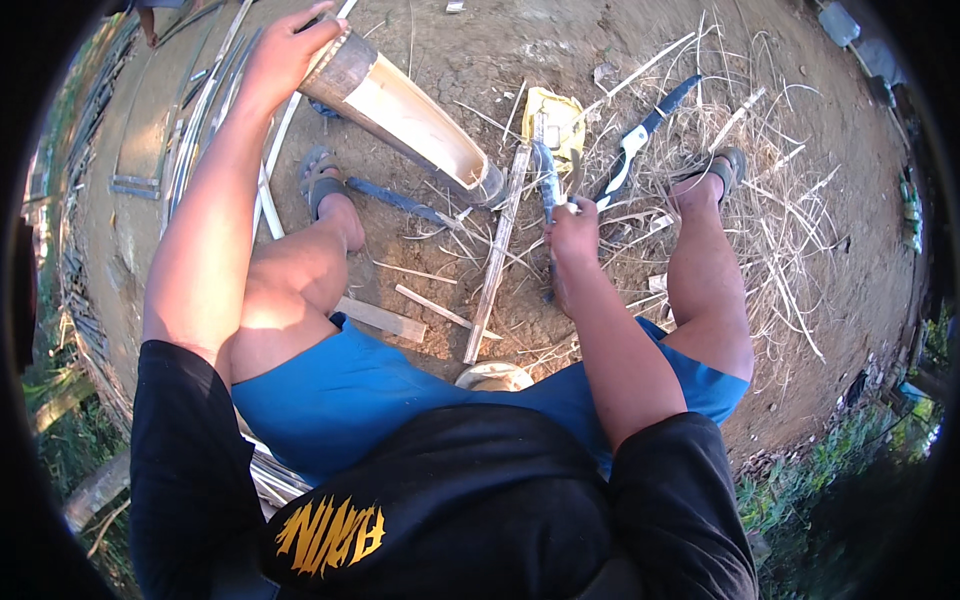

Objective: The person carves and smooths the edges of a hollow bamboo cylinder using a knife.

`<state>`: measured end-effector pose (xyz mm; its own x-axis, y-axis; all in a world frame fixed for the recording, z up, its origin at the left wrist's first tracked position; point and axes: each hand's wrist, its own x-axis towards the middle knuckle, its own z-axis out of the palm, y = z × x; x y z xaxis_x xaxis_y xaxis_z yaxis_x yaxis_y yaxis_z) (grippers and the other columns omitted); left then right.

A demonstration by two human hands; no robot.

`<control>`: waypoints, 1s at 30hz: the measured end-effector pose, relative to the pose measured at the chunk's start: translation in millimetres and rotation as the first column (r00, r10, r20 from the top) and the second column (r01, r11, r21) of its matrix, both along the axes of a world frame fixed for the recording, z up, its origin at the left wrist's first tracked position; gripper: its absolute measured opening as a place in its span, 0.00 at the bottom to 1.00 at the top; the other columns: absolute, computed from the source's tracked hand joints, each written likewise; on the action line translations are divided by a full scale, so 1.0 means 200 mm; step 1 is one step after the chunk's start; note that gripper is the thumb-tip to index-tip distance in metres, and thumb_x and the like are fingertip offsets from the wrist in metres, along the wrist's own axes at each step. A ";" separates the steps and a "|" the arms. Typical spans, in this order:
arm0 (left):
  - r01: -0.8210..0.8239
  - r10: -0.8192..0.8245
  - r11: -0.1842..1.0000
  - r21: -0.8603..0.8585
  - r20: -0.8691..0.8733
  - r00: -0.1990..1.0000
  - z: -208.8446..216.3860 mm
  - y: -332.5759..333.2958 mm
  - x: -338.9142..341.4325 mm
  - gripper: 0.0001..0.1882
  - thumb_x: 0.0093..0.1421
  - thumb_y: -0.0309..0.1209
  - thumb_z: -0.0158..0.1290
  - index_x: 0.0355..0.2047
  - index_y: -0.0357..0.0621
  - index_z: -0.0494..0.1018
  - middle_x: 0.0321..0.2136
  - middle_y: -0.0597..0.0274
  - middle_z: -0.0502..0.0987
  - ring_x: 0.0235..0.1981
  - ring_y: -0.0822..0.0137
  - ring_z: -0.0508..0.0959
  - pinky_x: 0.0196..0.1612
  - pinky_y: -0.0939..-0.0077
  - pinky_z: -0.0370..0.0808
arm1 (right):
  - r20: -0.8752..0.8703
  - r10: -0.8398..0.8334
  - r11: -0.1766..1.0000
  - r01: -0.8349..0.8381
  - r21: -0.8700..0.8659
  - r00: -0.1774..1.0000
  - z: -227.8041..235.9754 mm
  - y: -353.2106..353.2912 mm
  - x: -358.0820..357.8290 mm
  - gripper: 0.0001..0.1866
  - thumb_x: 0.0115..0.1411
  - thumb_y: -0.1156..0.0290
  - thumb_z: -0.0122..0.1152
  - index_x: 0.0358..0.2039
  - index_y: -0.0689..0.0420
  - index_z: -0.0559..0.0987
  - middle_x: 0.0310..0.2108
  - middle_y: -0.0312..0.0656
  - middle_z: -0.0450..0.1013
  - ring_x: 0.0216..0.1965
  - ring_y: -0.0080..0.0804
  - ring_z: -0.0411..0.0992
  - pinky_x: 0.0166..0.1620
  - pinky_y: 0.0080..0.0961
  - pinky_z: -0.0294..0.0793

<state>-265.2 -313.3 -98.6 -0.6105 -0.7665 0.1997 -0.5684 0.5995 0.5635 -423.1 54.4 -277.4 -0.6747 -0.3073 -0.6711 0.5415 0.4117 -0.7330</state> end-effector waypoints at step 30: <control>0.807 -0.815 0.579 -0.119 -0.110 0.568 0.33 0.52 -0.29 0.25 0.52 0.37 0.62 0.50 0.41 0.80 0.52 0.49 0.80 0.51 0.51 0.80 0.57 0.64 0.75 | -0.235 0.625 0.771 -0.636 0.033 0.745 0.65 0.22 0.05 0.24 0.65 0.80 0.56 0.60 0.63 0.62 0.41 0.47 0.71 0.35 0.31 0.77 0.35 0.27 0.79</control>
